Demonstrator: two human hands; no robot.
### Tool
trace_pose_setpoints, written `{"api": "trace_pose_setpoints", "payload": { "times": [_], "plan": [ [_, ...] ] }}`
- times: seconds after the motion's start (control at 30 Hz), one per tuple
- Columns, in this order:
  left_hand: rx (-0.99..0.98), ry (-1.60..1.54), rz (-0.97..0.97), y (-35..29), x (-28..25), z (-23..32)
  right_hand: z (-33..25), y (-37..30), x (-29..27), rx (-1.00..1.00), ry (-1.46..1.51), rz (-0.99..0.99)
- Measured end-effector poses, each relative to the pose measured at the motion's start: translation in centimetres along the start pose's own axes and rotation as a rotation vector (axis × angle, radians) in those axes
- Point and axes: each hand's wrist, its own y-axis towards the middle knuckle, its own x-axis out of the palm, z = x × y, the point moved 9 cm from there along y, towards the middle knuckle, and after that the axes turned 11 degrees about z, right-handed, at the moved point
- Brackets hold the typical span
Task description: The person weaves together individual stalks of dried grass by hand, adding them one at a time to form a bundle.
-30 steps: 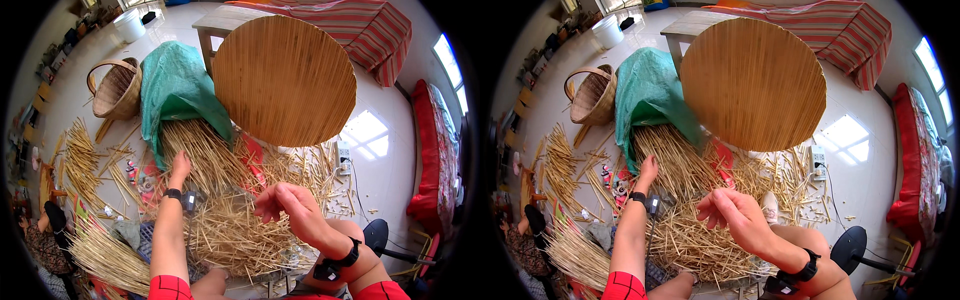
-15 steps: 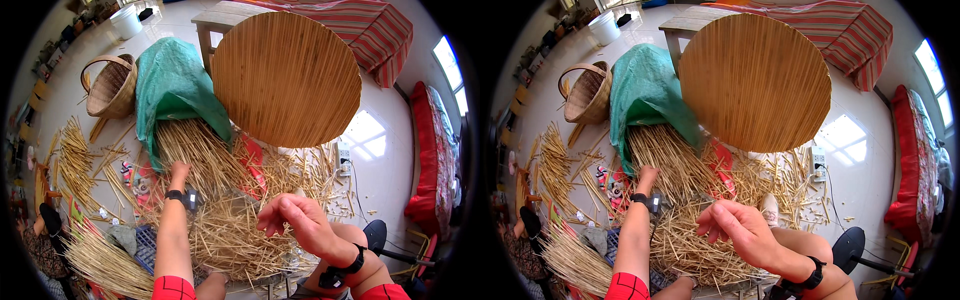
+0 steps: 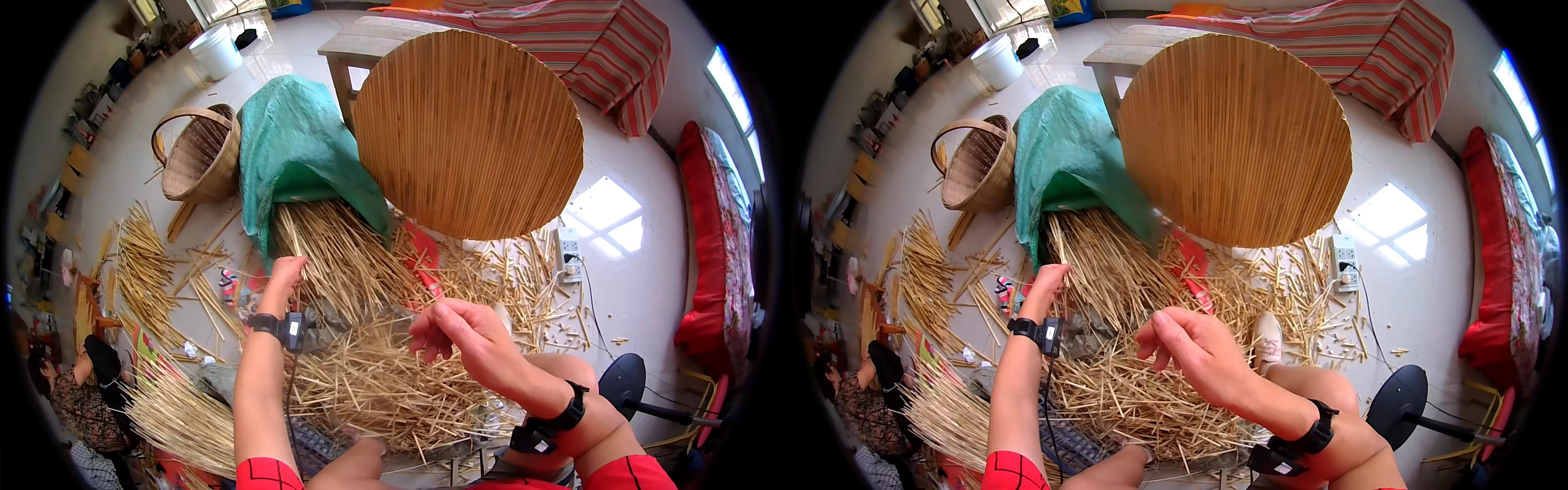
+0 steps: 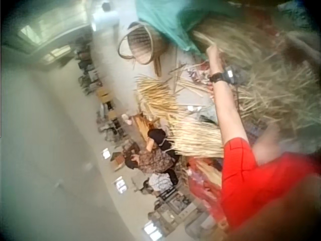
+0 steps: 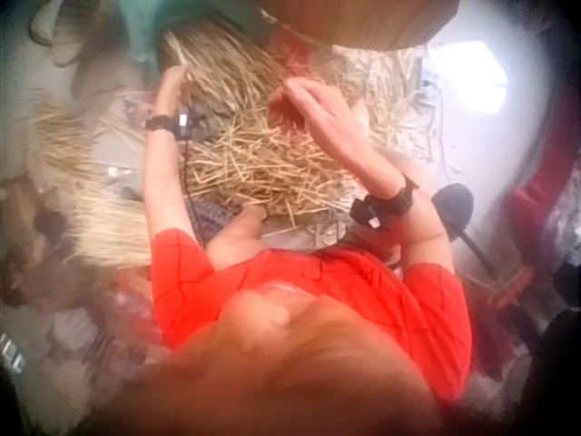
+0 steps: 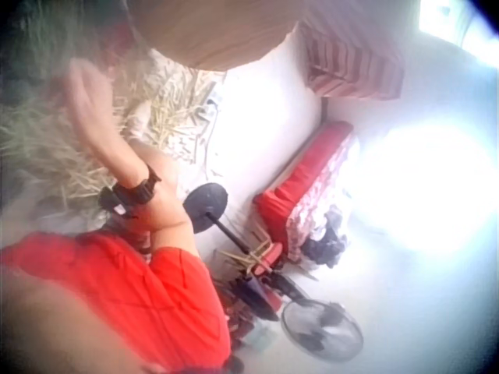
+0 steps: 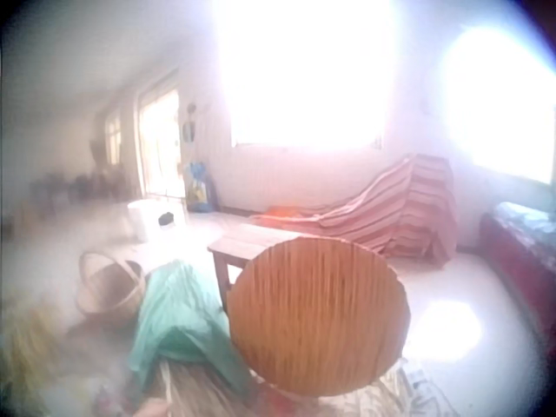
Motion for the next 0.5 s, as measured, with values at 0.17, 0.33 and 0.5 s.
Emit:
{"api": "trace_pose_setpoints", "payload": {
  "times": [0.17, 0.33, 0.5],
  "plan": [
    [-0.113, 0.113, -0.048, -2.3, 0.2, 1.2, 0.1, 0.1, -0.3, -0.035, -0.033, 0.033],
    [-0.204, -0.1, -0.151, -5.4, 1.2, 1.6, 0.5, 0.5, -0.4, -0.07, -0.039, 0.042],
    [-0.328, -0.36, -0.308, -10.3, 2.5, 2.7, 0.7, 0.8, -0.6, -0.093, -0.021, 0.049]
  ]
}}
